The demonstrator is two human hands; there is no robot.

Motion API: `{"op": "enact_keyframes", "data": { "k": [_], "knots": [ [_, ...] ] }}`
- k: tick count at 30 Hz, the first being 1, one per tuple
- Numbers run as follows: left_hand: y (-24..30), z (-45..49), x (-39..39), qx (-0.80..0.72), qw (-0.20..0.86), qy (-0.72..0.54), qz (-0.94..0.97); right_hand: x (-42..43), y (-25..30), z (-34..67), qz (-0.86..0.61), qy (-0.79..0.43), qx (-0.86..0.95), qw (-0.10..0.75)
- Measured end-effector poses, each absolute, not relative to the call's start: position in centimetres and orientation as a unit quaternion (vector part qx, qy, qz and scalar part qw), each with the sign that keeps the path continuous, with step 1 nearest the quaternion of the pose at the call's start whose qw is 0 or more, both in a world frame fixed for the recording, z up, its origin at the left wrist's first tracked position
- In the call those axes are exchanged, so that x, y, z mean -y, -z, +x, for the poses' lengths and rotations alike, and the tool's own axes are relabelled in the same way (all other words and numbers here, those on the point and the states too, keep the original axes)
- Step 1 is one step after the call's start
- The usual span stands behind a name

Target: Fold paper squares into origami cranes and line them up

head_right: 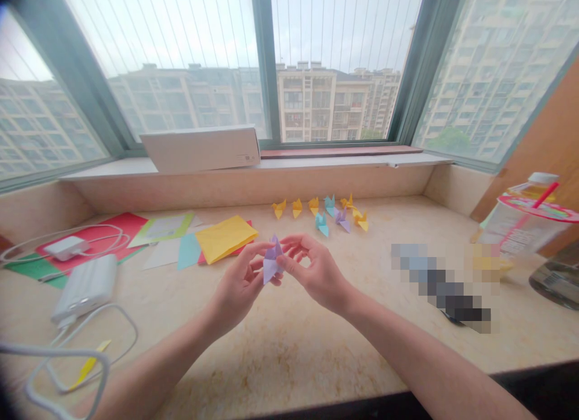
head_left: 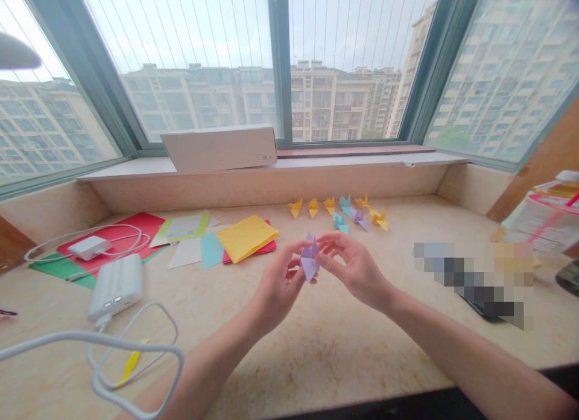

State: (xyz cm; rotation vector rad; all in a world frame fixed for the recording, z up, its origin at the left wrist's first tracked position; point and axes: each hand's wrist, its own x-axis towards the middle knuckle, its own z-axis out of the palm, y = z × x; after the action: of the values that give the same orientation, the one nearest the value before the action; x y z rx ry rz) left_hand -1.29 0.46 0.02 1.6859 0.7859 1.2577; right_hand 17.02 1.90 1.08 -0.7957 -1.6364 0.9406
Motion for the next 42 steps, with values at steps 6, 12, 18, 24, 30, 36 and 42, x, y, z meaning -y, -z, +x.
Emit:
{"op": "enact_keyframes", "data": {
  "k": [6, 12, 18, 24, 30, 36, 42],
  "knots": [
    [0.5, -1.2, -0.6, -0.322, 0.414, -0.501, 0.688, -1.9, -1.1, 17.0, -0.321, -0.387, 0.684, 0.528],
    [-0.5, -1.6, 0.1, -0.290, 0.362, -0.506, 0.727, -2.0, -1.4, 17.3, -0.309, -0.378, 0.702, 0.519],
    [-1.5, -1.4, 0.0, -0.302, 0.377, -0.541, 0.688, -1.5, -1.6, 17.5, -0.288, -0.327, 0.734, 0.521],
    [-1.0, -0.9, -0.6, -0.302, 0.431, -0.555, 0.644, -1.5, -1.1, 17.3, -0.290, -0.305, 0.717, 0.555],
    [-0.9, -1.1, -0.5, -0.274, 0.446, -0.558, 0.644, -1.9, -0.6, 17.1, -0.300, -0.291, 0.700, 0.579],
    [-0.7, -0.9, -0.7, -0.251, 0.493, -0.575, 0.604, -1.9, -0.3, 17.0, -0.283, -0.301, 0.715, 0.564],
    [-1.1, -0.8, -0.5, -0.284, 0.511, -0.575, 0.573, -1.8, -0.5, 17.0, -0.280, -0.271, 0.724, 0.568]
  ]
}}
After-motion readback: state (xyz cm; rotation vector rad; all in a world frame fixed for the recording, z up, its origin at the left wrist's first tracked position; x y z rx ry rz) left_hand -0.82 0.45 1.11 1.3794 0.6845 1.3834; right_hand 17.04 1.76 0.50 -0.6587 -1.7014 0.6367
